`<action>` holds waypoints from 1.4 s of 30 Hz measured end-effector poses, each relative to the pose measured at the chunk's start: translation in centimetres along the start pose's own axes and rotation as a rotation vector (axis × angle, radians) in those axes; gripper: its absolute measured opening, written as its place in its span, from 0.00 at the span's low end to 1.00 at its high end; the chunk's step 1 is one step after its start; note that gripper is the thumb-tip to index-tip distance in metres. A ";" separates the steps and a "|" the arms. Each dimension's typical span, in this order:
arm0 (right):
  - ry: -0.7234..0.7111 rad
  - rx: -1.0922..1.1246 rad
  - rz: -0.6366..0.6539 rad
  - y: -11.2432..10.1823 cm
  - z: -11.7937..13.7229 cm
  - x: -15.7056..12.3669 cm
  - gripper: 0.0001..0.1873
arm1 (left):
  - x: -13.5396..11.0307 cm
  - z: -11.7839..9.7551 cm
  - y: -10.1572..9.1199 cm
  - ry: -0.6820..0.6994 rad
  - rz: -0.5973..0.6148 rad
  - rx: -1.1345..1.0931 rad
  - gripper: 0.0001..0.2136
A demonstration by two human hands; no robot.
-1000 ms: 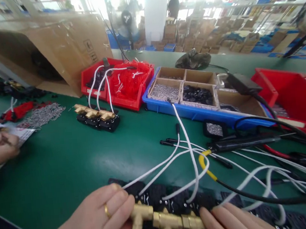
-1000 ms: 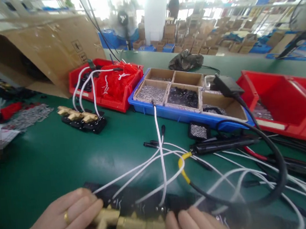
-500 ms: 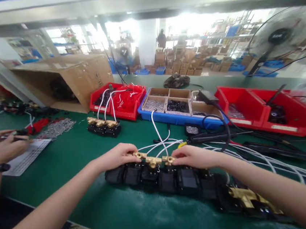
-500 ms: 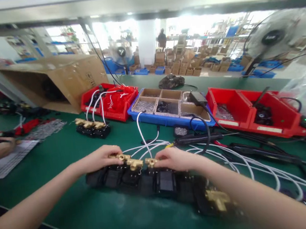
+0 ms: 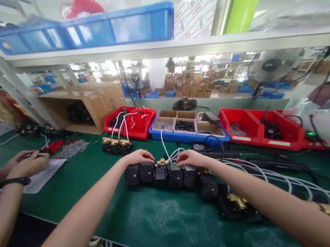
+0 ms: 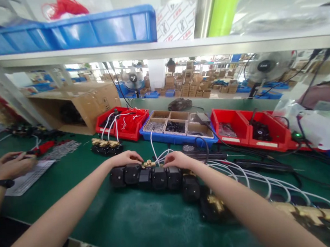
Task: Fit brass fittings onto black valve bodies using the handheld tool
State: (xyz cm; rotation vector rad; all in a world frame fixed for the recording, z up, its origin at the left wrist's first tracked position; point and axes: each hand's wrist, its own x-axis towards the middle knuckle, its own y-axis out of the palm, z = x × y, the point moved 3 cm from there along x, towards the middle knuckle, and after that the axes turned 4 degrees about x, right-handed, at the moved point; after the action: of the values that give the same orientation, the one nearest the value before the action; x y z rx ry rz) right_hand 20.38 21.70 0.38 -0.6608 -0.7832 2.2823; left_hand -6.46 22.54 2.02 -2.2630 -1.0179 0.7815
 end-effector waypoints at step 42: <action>-0.017 -0.348 -0.238 -2.6 -0.8 -21.9 0.17 | 5.8 -24.4 15.8 0.491 0.017 0.439 0.11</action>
State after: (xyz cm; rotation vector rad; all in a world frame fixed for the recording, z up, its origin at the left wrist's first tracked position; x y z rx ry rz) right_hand 36.68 8.44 6.98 -0.6620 -1.2155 1.9566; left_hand 21.07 12.46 6.66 -1.9372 -0.5348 0.3721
